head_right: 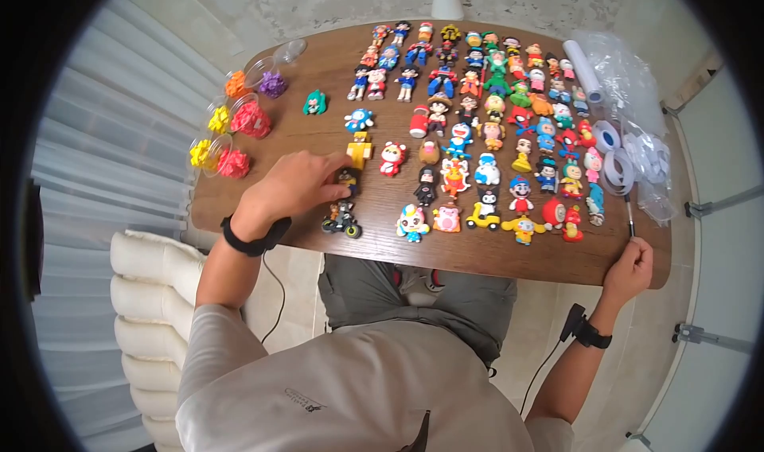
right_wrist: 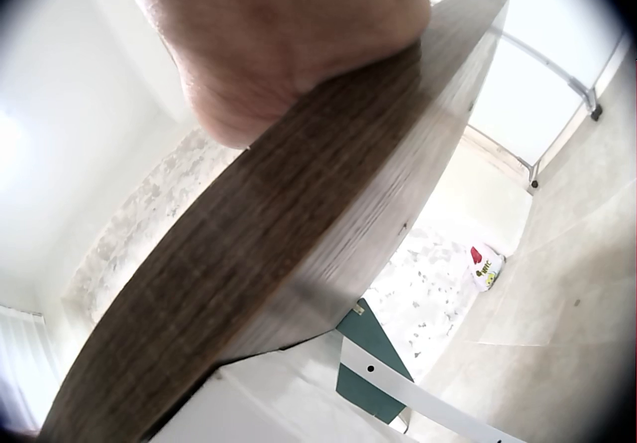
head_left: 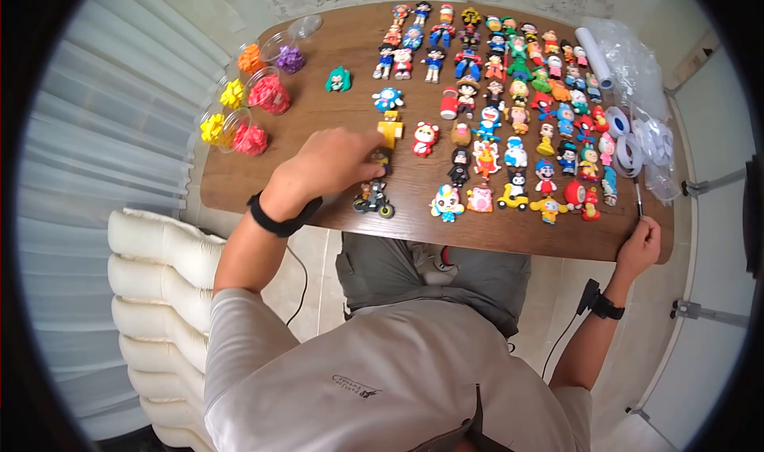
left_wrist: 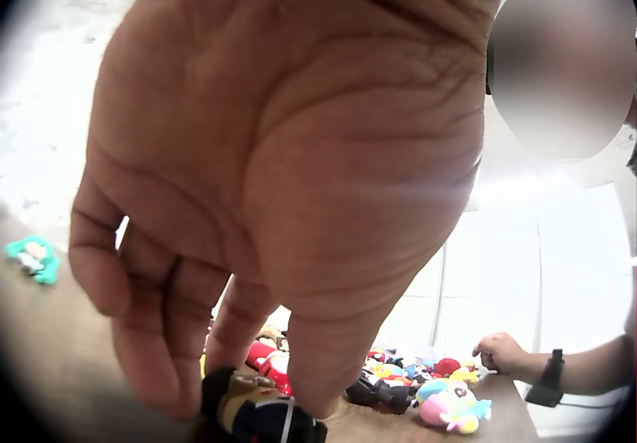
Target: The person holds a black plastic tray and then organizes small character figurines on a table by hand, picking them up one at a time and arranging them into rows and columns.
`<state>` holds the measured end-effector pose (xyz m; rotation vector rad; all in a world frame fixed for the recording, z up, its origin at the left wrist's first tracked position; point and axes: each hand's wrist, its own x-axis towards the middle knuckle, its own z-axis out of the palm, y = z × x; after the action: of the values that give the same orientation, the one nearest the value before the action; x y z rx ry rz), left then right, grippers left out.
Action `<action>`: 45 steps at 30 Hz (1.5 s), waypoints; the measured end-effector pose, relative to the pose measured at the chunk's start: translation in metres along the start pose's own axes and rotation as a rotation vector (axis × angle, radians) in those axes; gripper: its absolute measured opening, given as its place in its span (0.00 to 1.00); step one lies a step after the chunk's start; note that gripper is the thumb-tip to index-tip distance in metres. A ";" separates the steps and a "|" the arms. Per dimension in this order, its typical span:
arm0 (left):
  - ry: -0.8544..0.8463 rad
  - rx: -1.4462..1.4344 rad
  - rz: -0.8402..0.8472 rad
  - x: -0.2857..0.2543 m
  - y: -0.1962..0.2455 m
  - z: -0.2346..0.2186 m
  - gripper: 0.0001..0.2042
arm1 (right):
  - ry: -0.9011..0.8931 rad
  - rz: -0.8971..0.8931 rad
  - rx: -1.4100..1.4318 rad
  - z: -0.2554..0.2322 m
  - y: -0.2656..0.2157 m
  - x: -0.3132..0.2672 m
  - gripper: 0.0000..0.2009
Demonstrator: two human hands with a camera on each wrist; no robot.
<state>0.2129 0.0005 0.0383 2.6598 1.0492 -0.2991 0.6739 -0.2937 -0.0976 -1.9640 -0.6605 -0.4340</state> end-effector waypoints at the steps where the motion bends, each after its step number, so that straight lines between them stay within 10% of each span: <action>1: 0.014 -0.018 0.011 -0.001 0.000 0.001 0.18 | 0.001 -0.002 -0.026 0.000 -0.002 -0.002 0.10; 21: 0.211 0.040 0.218 0.072 0.010 -0.011 0.23 | 0.005 0.013 0.032 0.001 -0.006 -0.002 0.08; 27: 0.024 -0.012 0.098 0.127 0.029 -0.016 0.31 | 0.038 0.014 0.064 0.003 -0.007 -0.002 0.09; 45: 0.021 -0.124 0.231 0.133 -0.002 -0.013 0.19 | 0.031 0.020 0.104 0.002 -0.006 -0.003 0.08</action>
<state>0.3076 0.0906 0.0124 2.6429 0.7299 -0.1535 0.6679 -0.2910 -0.0963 -1.8603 -0.6312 -0.4087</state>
